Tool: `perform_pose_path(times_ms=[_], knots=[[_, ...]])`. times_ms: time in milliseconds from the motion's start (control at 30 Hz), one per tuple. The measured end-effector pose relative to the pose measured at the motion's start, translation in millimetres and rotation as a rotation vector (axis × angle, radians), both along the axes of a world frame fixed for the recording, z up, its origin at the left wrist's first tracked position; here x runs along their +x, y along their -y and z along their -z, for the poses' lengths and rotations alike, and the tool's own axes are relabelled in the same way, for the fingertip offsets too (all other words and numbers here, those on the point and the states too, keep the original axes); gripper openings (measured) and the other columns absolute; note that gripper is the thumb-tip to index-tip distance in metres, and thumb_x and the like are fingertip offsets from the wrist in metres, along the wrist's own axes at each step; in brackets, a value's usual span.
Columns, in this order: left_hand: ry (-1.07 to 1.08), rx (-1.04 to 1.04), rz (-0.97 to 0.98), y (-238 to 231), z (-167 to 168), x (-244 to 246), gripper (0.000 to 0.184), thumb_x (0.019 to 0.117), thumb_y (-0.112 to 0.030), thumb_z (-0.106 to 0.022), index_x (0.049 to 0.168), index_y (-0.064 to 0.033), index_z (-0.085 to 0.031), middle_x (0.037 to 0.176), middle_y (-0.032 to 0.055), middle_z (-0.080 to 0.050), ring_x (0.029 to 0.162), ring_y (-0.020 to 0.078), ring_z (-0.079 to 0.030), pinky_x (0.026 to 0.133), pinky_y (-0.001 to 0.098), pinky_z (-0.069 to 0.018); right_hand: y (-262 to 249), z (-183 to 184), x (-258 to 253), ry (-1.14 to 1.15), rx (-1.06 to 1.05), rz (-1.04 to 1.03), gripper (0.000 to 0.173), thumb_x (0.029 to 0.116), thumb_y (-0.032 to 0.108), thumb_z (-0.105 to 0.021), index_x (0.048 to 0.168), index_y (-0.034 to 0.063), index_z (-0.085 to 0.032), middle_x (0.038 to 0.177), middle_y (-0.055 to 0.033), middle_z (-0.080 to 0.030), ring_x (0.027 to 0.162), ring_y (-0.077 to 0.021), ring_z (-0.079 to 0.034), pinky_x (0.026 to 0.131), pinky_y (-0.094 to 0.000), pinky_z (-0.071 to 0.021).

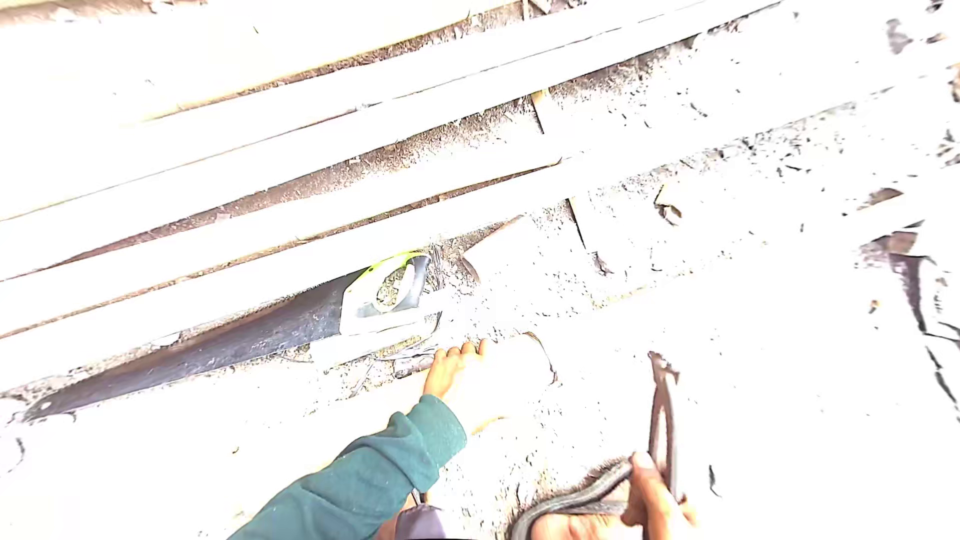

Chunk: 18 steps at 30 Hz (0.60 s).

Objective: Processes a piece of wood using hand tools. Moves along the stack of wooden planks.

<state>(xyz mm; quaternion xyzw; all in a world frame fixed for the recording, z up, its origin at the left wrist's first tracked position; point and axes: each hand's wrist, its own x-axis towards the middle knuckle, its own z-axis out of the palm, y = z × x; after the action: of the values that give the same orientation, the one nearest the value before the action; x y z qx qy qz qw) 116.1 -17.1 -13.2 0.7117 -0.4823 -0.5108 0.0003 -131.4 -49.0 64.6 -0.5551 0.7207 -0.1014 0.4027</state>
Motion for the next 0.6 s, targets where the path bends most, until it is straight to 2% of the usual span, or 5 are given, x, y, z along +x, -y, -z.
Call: perform_pose_path(times_ms=[100, 200, 333, 467, 600], knots=[[0.159, -0.089, 0.022, -10.5, 4.5, -21.4, 0.088, 0.0925, -0.047, -0.065, 0.16, -0.0039, -0.03, 0.147, 0.0228, -0.052, 0.129, 0.0391, -0.056, 0.107, 0.055, -0.0409, 50.1, 29.6, -40.2, -0.285, -0.145, 0.021, 0.042, 0.1027, 0.024, -0.06, 0.13, -0.0067, -0.053, 0.093, -0.0144, -0.063, 0.081, -0.0197, -0.064, 0.075, -0.0394, -0.0558], [0.341, -0.206, 0.021, -21.3, 12.3, -38.2, 0.074, 0.0976, -0.038, -0.058, 0.16, -0.0047, -0.034, 0.152, 0.0232, -0.05, 0.134, 0.0397, -0.054, 0.106, 0.0557, -0.0426, 69.3, 36.3, -31.7, -0.339, -0.177, -0.138, 0.083, 0.0948, 0.024, -0.07, 0.155, -0.0114, -0.026, 0.149, -0.0403, -0.04, 0.136, -0.0514, -0.045, 0.114, -0.0637, -0.0338], [0.276, -0.166, 0.01, -22.2, 8.1, -39.4, 0.083, 0.0984, -0.046, -0.06, 0.163, -0.0054, -0.027, 0.16, 0.0219, -0.04, 0.141, 0.0404, -0.046, 0.111, 0.0575, -0.0376, 24.3, 53.1, 57.6, 0.325, 0.228, 0.188, 0.049, 0.1059, 0.015, -0.051, 0.15, -0.0019, -0.038, 0.128, -0.022, -0.063, 0.104, -0.0251, -0.069, 0.086, -0.0385, -0.0575], [0.064, -0.142, -0.009, -44.0, 3.0, -17.0, 0.081, 0.0974, -0.031, -0.064, 0.162, -0.0024, -0.025, 0.167, 0.0233, -0.025, 0.152, 0.0408, -0.029, 0.123, 0.0552, -0.0245, -13.5, 95.8, 107.7, 0.613, 0.586, 0.49, 0.044, 0.1078, 0.039, -0.046, 0.14, 0.008, -0.047, 0.12, -0.0149, -0.064, 0.097, -0.0249, -0.068, 0.077, -0.04, -0.0581], [0.008, -0.044, -0.141, -99.5, -0.1, 31.0, 0.099, 0.083, -0.043, -0.08, 0.16, -0.0066, -0.031, 0.156, 0.0214, -0.044, 0.143, 0.0378, -0.043, 0.119, 0.0515, -0.0344, -21.9, 116.7, 118.7, 0.828, 0.564, 0.519, 0.041, 0.1083, 0.039, -0.043, 0.137, 0.0106, -0.05, 0.122, -0.0147, -0.065, 0.104, -0.0294, -0.069, 0.079, -0.0513, -0.0606]])
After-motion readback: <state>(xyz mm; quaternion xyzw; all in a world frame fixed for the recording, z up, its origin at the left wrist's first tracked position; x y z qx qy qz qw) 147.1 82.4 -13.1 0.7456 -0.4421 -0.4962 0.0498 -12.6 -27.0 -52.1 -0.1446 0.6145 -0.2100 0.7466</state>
